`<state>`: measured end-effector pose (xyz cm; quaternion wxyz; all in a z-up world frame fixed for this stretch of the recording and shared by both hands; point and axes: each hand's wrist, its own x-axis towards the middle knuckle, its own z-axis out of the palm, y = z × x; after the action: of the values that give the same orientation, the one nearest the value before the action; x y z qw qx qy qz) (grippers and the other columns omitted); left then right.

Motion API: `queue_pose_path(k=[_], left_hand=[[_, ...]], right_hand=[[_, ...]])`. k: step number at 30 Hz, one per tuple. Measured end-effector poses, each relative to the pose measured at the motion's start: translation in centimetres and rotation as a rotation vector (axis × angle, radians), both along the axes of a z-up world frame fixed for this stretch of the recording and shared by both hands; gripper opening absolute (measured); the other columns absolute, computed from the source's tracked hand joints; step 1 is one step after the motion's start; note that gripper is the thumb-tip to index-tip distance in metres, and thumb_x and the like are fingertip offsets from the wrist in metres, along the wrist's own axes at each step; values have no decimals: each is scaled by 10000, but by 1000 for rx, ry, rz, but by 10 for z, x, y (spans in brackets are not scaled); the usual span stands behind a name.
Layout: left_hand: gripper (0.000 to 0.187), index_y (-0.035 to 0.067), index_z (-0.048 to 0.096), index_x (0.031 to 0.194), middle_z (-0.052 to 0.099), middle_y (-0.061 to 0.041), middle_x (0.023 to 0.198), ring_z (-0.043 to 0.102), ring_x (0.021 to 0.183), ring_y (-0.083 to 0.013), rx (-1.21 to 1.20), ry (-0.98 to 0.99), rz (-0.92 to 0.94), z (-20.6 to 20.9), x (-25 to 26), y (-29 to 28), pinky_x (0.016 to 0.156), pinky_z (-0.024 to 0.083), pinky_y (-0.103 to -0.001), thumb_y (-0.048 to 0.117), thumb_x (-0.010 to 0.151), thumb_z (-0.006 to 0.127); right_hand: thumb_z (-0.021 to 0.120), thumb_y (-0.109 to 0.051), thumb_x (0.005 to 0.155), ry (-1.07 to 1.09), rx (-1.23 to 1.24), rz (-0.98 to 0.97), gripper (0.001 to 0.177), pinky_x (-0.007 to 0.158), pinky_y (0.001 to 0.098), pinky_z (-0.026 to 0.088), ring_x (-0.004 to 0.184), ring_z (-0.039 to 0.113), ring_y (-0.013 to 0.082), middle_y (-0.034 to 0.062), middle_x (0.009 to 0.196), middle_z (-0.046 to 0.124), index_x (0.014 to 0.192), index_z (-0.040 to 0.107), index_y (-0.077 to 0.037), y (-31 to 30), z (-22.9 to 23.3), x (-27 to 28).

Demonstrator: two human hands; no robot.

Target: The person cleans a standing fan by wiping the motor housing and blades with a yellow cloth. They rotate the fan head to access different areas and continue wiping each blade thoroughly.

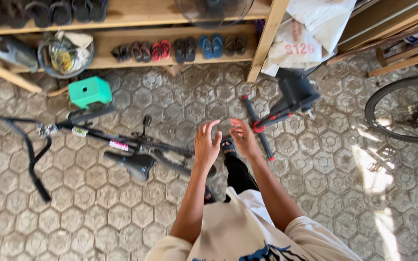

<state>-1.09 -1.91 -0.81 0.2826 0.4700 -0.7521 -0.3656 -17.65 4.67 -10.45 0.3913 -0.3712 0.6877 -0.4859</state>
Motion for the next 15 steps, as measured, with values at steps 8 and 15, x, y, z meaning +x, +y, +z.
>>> queue_pose_path(k=[8,15], left_hand=[[382,177,591,1337,592,-119,1302,550,1247,-355,66,-86,60,-45,-83,-112,1018,429,-487,209,959,642],[391,153,568,1351,589,-131,1300,558,1215,-354,133,-47,101,-97,-181,-203,1007,443,-479,203,969,634]], right_hand=[[659,-110,959,-144,32,-60,489,826,282,536,954,652,141,81,1232,637,1428,521,-131,-150,-100,-63],[635,-92,968,-256,125,-148,493,823,280,533,950,655,144,79,1194,672,1441,502,-134,-278,-177,-129]])
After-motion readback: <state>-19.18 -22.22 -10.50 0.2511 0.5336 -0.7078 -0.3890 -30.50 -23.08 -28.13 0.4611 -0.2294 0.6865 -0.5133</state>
